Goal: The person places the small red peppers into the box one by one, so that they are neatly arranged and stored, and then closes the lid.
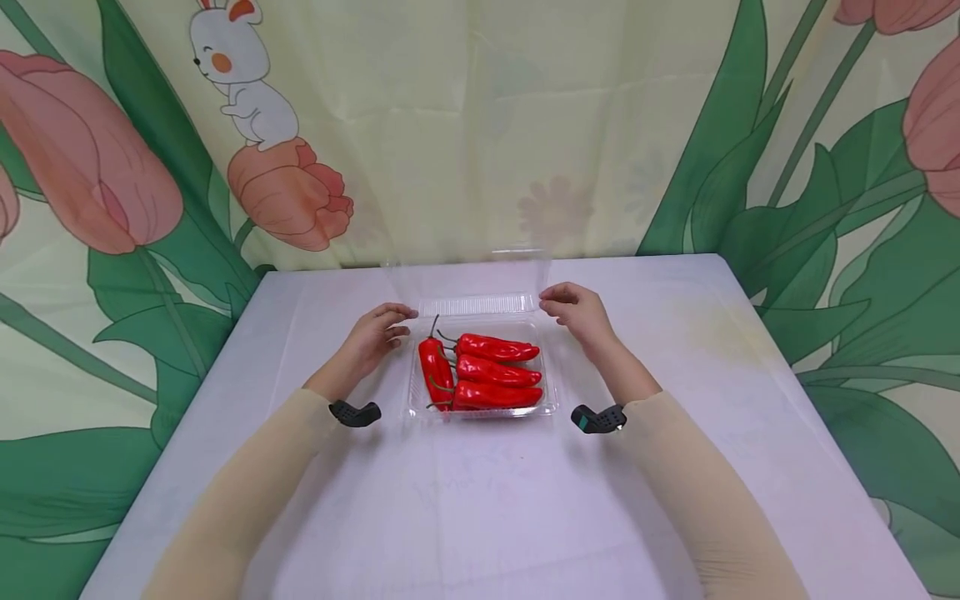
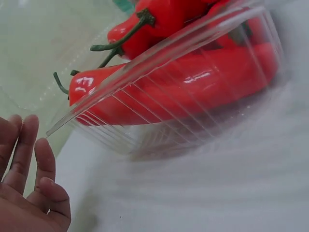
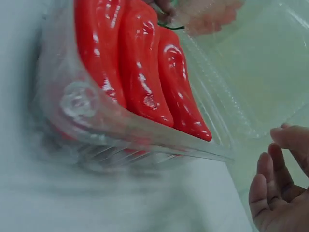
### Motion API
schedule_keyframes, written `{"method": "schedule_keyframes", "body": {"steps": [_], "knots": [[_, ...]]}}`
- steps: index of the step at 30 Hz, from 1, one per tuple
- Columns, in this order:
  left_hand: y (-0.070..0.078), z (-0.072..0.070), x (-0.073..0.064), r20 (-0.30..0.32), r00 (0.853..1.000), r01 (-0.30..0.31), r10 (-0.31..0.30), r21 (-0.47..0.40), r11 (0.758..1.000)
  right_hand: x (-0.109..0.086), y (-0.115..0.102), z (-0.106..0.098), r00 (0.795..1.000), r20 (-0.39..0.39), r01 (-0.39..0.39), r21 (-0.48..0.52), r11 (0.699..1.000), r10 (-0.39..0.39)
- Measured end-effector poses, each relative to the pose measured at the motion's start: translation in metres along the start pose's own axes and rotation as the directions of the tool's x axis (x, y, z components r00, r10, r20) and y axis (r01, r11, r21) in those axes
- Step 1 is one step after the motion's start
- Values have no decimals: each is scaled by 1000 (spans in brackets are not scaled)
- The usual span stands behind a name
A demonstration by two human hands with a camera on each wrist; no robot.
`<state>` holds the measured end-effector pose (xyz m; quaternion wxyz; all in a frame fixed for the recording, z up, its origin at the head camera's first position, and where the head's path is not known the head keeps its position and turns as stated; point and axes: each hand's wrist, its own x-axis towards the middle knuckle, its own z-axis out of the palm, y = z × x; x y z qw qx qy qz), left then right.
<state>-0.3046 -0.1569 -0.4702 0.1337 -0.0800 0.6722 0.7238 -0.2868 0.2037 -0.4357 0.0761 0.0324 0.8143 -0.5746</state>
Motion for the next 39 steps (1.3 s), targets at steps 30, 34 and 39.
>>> {"method": "schedule_keyframes", "body": {"steps": [30, 34, 39], "knots": [[-34, -4, -85, 57, 997, 32, -47, 240, 970, -91, 32, -2, 954, 296, -5, -175, 985, 57], [-38, -4, -104, 114, 988, 54, -102, 362, 931, -108, 40, -5, 942, 319, -46, -191, 980, 107], [-40, -7, -121, 199, 969, 23, -146, 517, 856, -120, 47, -6, 902, 416, -36, -188, 981, 113]]}}
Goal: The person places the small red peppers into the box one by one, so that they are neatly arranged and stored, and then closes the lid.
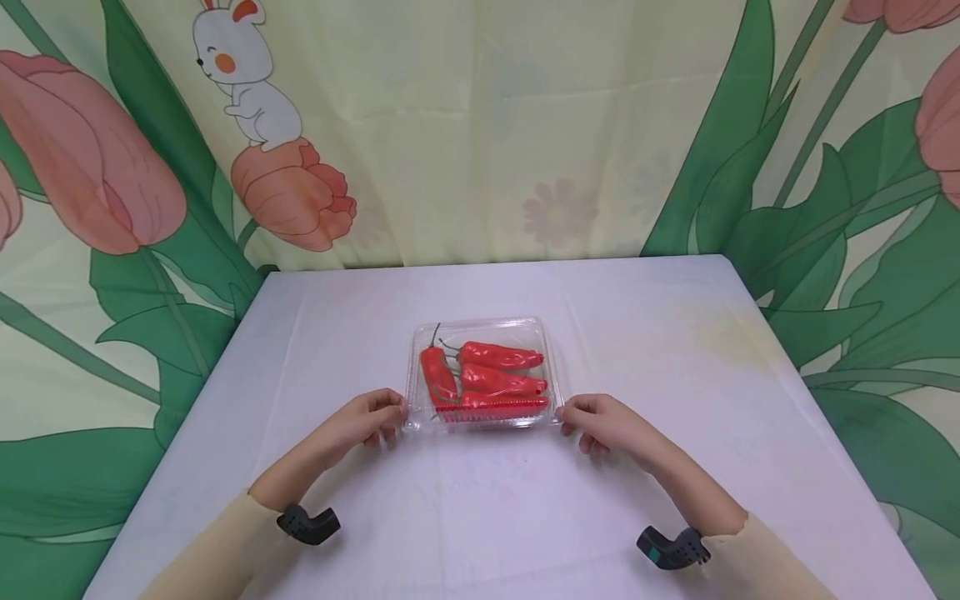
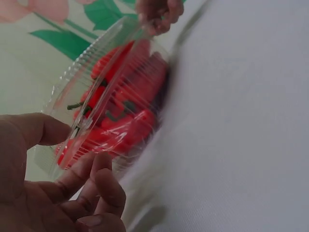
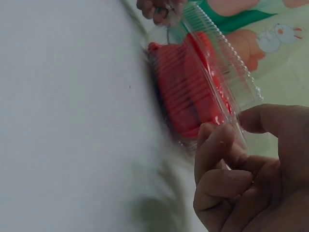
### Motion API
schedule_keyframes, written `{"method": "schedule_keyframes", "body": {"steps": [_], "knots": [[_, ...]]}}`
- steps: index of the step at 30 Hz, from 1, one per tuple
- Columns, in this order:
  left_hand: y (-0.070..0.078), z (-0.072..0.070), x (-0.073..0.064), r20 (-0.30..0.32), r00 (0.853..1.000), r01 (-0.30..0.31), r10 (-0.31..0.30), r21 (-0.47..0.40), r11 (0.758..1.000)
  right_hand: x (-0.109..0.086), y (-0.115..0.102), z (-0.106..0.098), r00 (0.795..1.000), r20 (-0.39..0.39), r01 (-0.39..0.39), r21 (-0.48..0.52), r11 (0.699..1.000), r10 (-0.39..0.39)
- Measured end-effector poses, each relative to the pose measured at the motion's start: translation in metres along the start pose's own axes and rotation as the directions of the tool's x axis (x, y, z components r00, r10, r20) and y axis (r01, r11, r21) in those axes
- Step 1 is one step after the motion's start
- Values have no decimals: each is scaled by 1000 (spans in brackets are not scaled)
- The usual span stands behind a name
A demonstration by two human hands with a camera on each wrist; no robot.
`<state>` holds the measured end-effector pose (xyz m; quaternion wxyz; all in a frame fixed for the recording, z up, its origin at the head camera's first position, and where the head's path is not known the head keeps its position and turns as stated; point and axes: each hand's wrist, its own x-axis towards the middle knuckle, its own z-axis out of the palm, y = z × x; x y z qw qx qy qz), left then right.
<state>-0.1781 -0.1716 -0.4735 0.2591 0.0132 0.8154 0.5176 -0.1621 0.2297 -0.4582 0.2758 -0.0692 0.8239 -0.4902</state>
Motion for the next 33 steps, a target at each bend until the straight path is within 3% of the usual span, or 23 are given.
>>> {"method": "schedule_keyframes", "body": {"steps": [6, 14, 19, 24, 29, 33], "knots": [[-3, 6, -10, 118, 992, -39, 43, -40, 998, -3, 4, 4, 997, 60, 42, 92, 995, -47], [-3, 12, -12, 76, 996, -51, 56, -70, 996, -5, 6, 15, 999, -24, 26, 116, 993, -23], [-2, 11, -13, 76, 997, -26, 30, -61, 998, -6, 9, 21, 997, -71, 21, 131, 991, -12], [1, 6, -10, 122, 992, -13, 14, -6, 1000, -6, 11, 18, 996, -91, 6, 74, 997, 0], [3, -4, -6, 211, 977, -13, -9, 103, 995, -5, 9, 6, 988, -155, -7, 22, 1000, 10], [6, -16, 0, 239, 971, -69, 24, 183, 981, -2, 8, -9, 977, -210, 27, -21, 999, -31]]}}
